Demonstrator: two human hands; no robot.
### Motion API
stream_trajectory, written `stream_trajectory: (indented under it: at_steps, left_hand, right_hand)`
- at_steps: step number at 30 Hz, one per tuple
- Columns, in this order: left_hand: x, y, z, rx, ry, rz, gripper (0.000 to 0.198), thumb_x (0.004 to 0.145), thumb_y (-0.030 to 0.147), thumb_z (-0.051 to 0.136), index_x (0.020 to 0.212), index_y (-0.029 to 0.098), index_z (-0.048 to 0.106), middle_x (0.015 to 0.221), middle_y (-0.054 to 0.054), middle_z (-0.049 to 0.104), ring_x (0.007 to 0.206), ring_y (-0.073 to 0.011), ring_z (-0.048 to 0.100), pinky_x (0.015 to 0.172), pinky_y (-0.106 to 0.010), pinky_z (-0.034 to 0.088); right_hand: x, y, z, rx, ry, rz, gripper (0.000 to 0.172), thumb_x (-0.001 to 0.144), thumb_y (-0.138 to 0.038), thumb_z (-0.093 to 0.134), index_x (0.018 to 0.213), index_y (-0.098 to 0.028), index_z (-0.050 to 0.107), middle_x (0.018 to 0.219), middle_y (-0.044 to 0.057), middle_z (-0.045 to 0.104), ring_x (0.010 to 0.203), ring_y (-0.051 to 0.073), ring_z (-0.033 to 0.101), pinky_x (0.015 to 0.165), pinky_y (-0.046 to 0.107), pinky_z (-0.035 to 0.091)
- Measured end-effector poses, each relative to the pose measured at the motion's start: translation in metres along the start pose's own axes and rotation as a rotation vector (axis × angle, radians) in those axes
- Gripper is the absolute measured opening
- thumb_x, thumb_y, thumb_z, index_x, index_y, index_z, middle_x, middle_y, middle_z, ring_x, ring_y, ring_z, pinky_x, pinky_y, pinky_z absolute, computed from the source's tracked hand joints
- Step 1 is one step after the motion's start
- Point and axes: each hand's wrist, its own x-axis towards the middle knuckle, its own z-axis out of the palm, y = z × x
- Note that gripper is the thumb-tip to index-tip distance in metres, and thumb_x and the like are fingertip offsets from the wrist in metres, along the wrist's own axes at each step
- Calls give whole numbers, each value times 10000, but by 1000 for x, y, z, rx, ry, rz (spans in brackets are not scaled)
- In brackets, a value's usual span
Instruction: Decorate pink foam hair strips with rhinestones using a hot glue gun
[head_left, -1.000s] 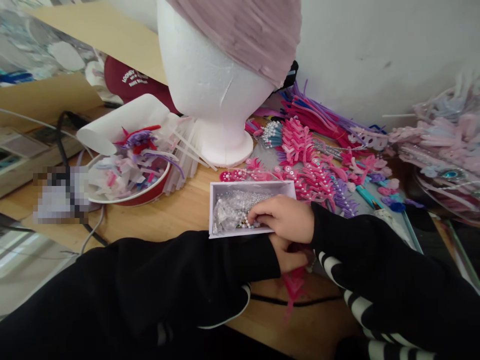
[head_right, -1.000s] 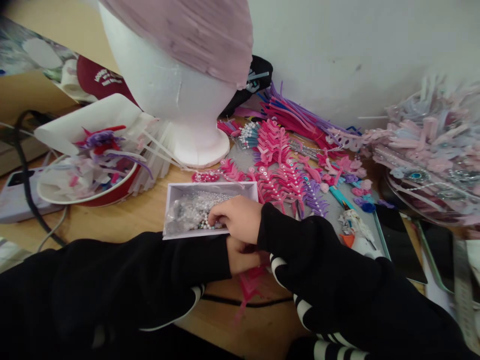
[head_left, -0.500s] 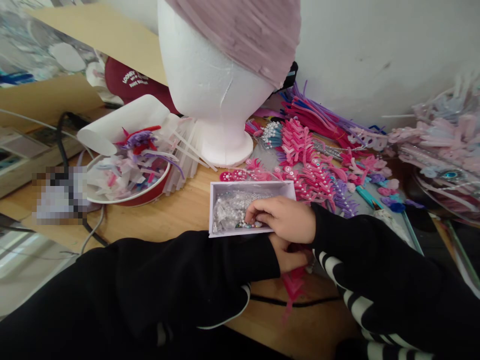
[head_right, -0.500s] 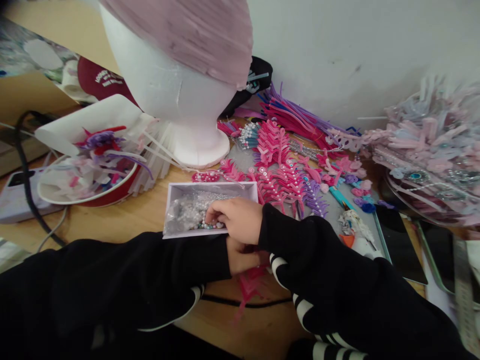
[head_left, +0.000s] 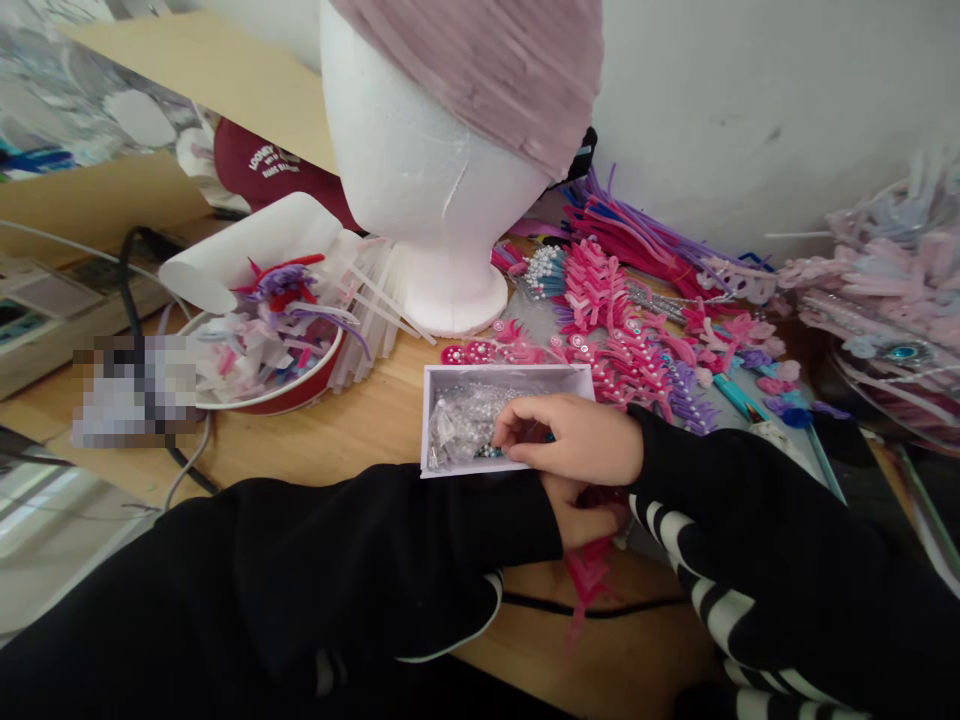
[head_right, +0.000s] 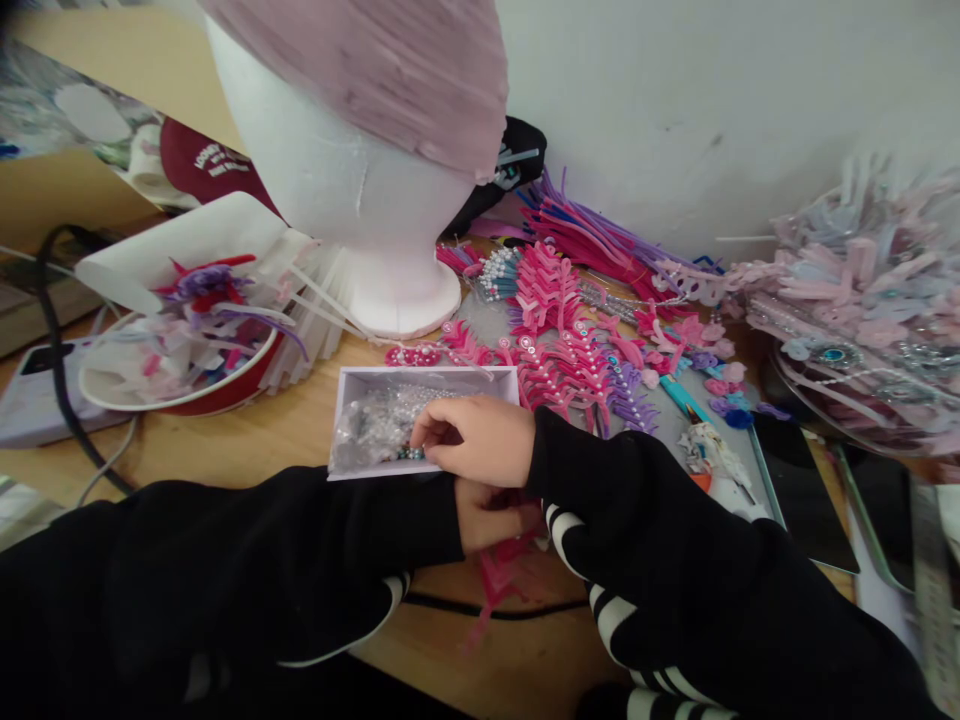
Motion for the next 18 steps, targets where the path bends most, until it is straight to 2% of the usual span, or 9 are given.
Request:
stream_trajectory:
  at_steps: [4, 6, 9, 15, 18]
  left_hand:
    - [-2, 6, -4, 63, -14, 13, 432, 655, 270, 500, 990, 16, 598, 906, -154, 640, 815, -226, 594, 734, -303, 481]
    - [-3, 9, -6, 119, -30, -13, 408, 659, 265, 500, 982, 41, 608, 867, -130, 648, 774, -207, 592, 696, -291, 482]
    - [-2, 11, -8, 162, -50, -4, 363, 678, 246, 498, 988, 94, 607, 873, -80, 647, 778, -165, 576, 719, -261, 470]
    - [0, 10, -11, 115, -121, 53, 301, 695, 227, 491, 945, 104, 605, 866, -66, 637, 758, -143, 552, 722, -261, 462]
    - [1, 9, -10, 87, -110, 13, 283, 692, 256, 506, 920, 119, 604, 800, -55, 627, 703, -140, 537, 693, -279, 459]
  right_hand:
    - [1, 0, -2, 49, -41, -1, 106, 704, -130, 537, 793, -149, 592, 786, 7, 625, 719, 102, 557, 699, 235, 428]
    - [1, 1, -3, 84, -49, -11, 83, 712, -149, 544, 777, -147, 596, 779, 6, 627, 721, 101, 561, 700, 231, 428]
    - [1, 3, -4, 137, -50, -38, 77, 708, -152, 551, 768, -145, 599, 777, 3, 626, 736, 100, 563, 715, 229, 426]
    - [6, 7, -7, 180, -52, -28, 73, 647, -138, 595, 720, -132, 598, 729, -4, 614, 699, 101, 554, 708, 243, 425]
    - [9, 6, -5, 258, -25, 2, 72, 622, -121, 605, 690, -127, 581, 680, -17, 589, 648, 87, 539, 671, 234, 431]
